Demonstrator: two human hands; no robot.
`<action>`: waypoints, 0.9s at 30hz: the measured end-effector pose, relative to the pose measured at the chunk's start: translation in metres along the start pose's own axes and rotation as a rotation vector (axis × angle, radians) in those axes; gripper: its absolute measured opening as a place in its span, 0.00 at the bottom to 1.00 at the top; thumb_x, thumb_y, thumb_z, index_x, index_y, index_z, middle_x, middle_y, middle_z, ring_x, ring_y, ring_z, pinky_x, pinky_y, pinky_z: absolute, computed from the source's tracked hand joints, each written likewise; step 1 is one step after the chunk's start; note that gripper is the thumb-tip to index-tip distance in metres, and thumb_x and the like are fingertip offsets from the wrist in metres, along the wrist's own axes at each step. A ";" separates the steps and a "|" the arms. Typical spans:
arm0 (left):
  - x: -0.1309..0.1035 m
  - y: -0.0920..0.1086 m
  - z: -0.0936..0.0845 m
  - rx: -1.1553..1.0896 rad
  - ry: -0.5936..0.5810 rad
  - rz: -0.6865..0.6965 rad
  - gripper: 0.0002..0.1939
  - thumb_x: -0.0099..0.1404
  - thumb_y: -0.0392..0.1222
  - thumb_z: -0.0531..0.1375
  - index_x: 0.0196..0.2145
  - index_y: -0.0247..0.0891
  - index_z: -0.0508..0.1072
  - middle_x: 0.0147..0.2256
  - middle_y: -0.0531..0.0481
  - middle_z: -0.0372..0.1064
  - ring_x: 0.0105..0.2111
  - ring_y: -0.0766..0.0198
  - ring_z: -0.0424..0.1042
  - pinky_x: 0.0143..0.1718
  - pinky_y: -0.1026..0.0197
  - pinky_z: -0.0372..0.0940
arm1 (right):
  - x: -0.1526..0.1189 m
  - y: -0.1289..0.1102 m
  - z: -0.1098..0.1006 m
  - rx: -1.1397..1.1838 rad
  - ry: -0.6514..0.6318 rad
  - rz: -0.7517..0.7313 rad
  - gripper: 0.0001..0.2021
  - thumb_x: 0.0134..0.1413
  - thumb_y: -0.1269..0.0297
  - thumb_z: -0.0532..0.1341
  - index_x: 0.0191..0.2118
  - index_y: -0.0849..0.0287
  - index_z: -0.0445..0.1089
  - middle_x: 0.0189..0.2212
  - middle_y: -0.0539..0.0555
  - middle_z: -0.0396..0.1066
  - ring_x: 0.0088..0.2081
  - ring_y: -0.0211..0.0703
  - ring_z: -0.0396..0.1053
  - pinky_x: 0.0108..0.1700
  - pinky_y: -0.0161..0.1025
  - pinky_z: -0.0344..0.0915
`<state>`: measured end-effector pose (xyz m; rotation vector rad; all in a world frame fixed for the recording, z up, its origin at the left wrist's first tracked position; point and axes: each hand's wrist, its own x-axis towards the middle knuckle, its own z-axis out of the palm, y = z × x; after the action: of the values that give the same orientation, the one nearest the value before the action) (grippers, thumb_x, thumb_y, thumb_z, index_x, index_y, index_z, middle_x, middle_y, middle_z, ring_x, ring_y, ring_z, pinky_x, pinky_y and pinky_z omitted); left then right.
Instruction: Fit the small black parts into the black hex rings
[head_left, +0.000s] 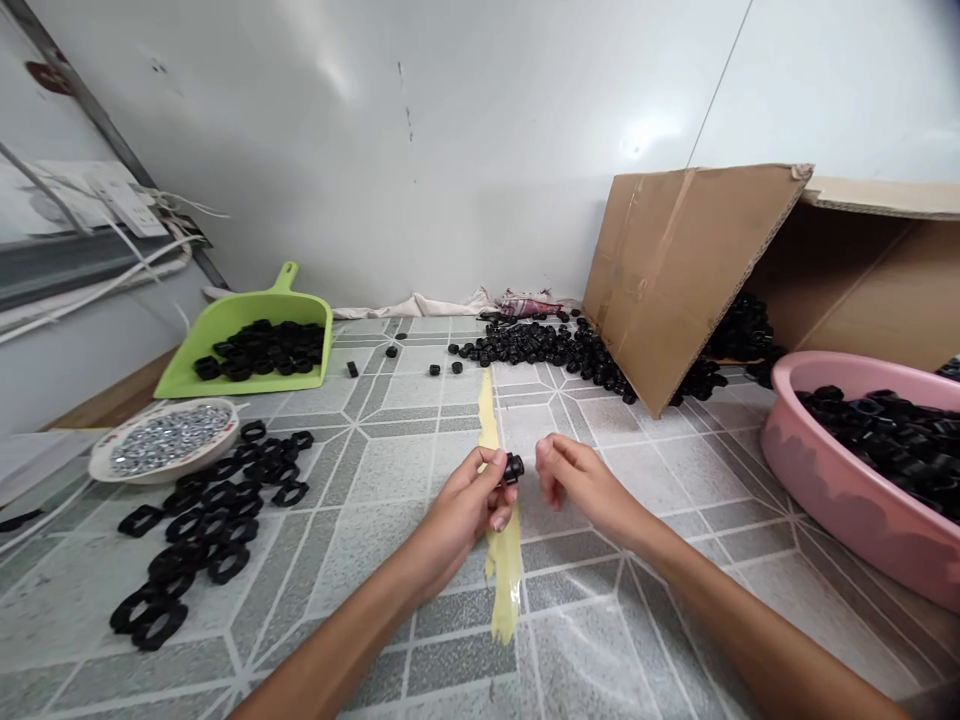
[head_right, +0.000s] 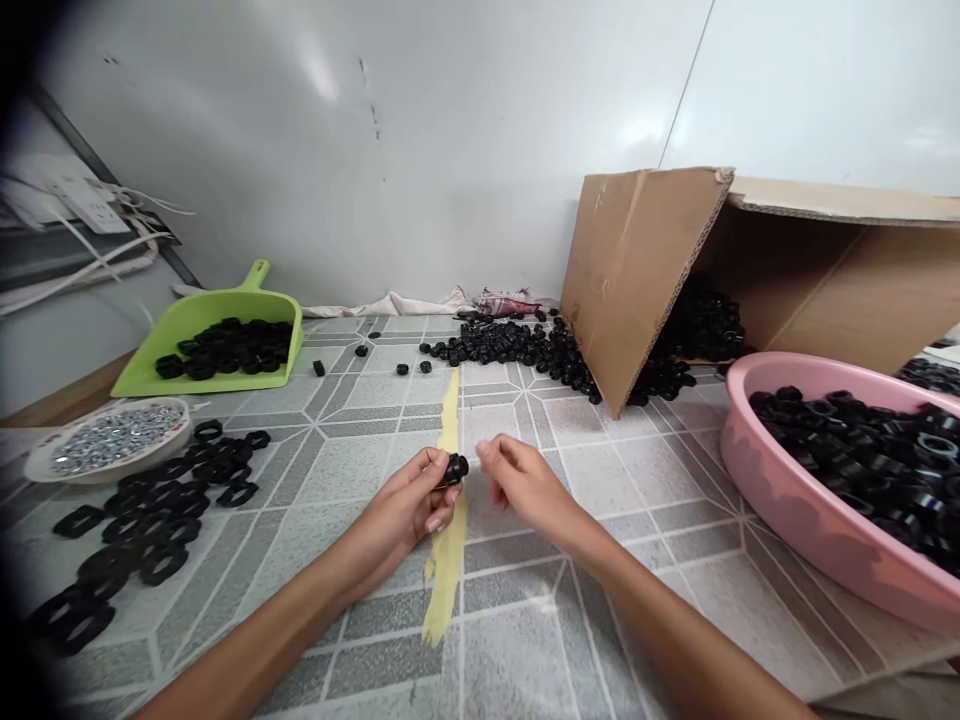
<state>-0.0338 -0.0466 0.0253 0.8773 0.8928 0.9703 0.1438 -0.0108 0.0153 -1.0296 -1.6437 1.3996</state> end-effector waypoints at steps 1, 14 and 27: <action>0.001 0.000 -0.001 -0.003 0.019 0.008 0.18 0.67 0.58 0.59 0.35 0.41 0.62 0.27 0.57 0.64 0.20 0.74 0.56 0.25 0.68 0.49 | 0.001 -0.001 -0.001 0.003 -0.026 -0.040 0.17 0.61 0.46 0.60 0.38 0.57 0.67 0.27 0.48 0.69 0.29 0.39 0.68 0.31 0.35 0.64; 0.003 -0.007 -0.005 0.113 0.010 0.048 0.18 0.68 0.59 0.57 0.36 0.40 0.63 0.25 0.58 0.63 0.19 0.75 0.55 0.23 0.68 0.50 | -0.003 -0.002 0.003 -0.216 -0.049 -0.111 0.16 0.63 0.48 0.60 0.43 0.57 0.69 0.29 0.49 0.71 0.31 0.39 0.67 0.31 0.35 0.60; 0.006 -0.007 -0.007 0.119 -0.006 0.048 0.17 0.68 0.58 0.57 0.36 0.41 0.62 0.25 0.59 0.62 0.18 0.75 0.54 0.22 0.69 0.48 | -0.004 -0.001 0.004 -0.254 -0.093 -0.085 0.17 0.68 0.49 0.53 0.33 0.57 0.65 0.25 0.47 0.66 0.28 0.38 0.64 0.32 0.35 0.59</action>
<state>-0.0362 -0.0422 0.0148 1.0061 0.9354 0.9635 0.1417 -0.0165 0.0158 -1.0341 -1.9492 1.2210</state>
